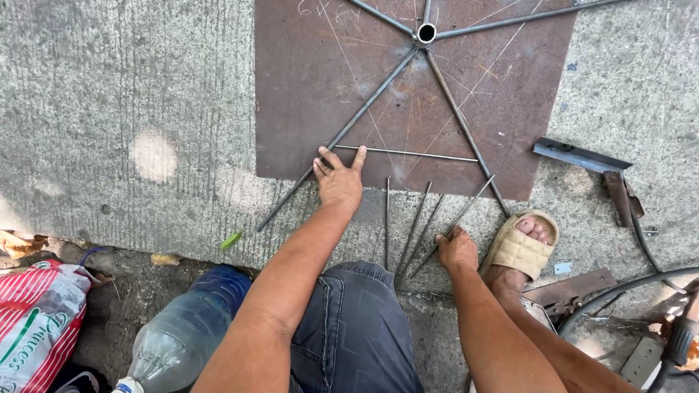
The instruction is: Arranging, measuring, and welding metal rods to a central hub on a metal plate to create a star-shaped structure.
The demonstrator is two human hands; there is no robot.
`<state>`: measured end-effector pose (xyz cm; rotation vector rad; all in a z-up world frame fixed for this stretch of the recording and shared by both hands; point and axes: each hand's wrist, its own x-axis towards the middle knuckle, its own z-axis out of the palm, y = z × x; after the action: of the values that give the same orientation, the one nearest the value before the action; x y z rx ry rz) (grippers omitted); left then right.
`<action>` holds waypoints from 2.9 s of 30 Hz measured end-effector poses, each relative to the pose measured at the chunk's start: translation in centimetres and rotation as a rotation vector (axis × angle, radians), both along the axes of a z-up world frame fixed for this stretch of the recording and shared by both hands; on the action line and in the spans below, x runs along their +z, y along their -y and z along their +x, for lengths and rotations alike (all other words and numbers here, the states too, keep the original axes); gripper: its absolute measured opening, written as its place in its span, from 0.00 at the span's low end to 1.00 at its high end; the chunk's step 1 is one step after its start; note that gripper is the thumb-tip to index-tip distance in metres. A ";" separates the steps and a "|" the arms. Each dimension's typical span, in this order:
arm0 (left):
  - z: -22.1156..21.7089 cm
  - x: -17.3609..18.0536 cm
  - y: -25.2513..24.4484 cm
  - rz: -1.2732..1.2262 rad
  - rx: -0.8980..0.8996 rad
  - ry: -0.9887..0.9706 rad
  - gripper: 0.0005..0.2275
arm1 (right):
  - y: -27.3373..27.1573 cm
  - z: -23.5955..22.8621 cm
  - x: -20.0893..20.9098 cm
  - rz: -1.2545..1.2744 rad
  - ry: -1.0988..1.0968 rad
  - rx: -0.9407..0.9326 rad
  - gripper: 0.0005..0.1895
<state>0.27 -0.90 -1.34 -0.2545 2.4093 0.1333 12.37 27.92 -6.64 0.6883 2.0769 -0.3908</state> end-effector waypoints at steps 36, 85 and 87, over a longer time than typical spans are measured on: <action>-0.3 -0.3 0.1 0.022 -0.002 0.023 0.26 | -0.2 0.8 0.5 -0.077 -0.110 -0.093 0.15; -2.1 3.3 0.4 0.132 0.139 0.127 0.31 | 18.8 -14.7 -3.8 -0.631 -0.414 -1.629 0.15; -2.0 3.1 0.6 0.131 0.139 0.133 0.31 | 18.9 -14.5 -4.4 -0.630 -0.415 -1.634 0.15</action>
<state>-1.72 -1.52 1.72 -0.3590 2.2398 0.3263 -2.10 9.04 -11.02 1.8391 1.0722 -2.0624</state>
